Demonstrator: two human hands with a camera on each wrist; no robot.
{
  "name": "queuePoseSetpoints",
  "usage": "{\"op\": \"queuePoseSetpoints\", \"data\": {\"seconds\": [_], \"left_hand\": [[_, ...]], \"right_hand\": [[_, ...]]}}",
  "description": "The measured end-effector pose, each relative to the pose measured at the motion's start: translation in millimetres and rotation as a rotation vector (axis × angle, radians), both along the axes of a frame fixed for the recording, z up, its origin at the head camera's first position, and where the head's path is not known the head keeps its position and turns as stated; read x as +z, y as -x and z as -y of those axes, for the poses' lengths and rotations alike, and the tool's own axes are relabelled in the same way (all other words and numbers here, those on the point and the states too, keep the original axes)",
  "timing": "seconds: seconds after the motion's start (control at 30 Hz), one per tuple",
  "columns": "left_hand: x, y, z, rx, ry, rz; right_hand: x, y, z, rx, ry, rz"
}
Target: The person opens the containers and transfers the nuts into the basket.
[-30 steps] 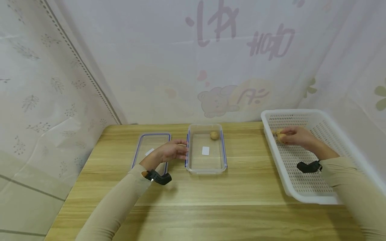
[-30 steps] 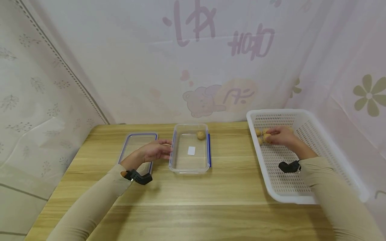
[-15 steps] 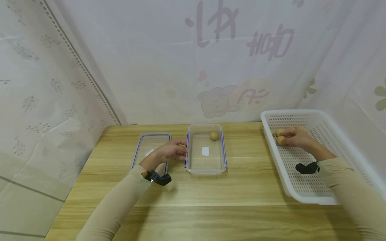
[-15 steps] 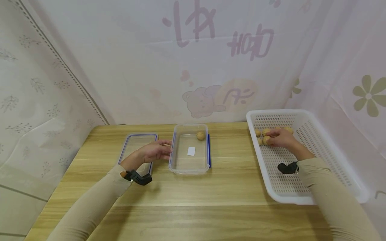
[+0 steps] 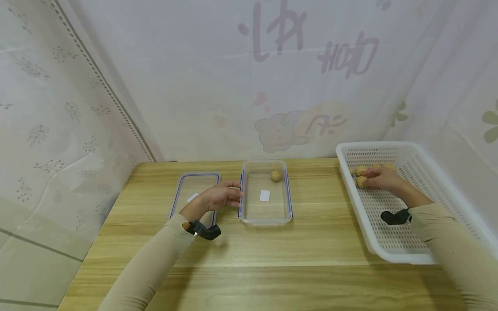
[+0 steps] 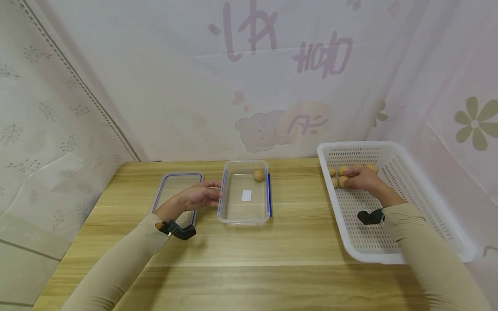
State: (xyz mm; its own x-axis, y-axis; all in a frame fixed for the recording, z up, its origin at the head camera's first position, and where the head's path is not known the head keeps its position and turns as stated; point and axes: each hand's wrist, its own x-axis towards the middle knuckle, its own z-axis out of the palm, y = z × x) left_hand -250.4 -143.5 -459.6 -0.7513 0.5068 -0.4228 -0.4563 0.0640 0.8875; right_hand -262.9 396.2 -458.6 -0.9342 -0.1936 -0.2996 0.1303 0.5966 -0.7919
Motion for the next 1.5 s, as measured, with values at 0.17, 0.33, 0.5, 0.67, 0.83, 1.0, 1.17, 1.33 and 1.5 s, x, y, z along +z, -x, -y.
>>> {"op": "queuePoseSetpoints", "data": {"seconds": [0.17,0.33,0.5,0.67,0.83,1.0,1.17,1.33,1.5], "left_hand": [[0.6,0.1,-0.3,-0.003,0.004,-0.002],[1.2,-0.2,-0.3,0.005,0.006,0.002],[0.8,-0.3,-0.3,0.010,-0.008,0.012],[-0.3,0.7,-0.1,0.008,-0.007,0.017],[-1.2,1.0,-0.9,0.007,-0.008,0.017],[-0.5,1.1,-1.2,0.005,-0.004,0.017],[0.6,1.7,-0.9,0.002,-0.001,0.013],[0.7,2.4,-0.5,0.002,0.002,0.018],[1.8,2.2,-0.8,-0.003,-0.003,0.021]], "right_hand": [[2.4,-1.3,1.2,-0.010,0.014,-0.012],[3.5,-0.9,1.5,-0.030,0.013,-0.046],[7.3,-1.4,1.2,-0.047,0.006,-0.052],[20.3,-4.8,0.4,0.005,-0.052,-0.028],[33.5,-5.3,-2.8,0.056,-0.081,-0.003],[46.4,-7.6,-2.0,0.095,-0.101,0.008],[58.8,-12.6,4.4,0.132,-0.121,-0.010],[69.8,-16.3,14.3,0.153,-0.248,-0.034],[76.8,-17.3,34.9,0.177,-0.388,-0.106]]}}
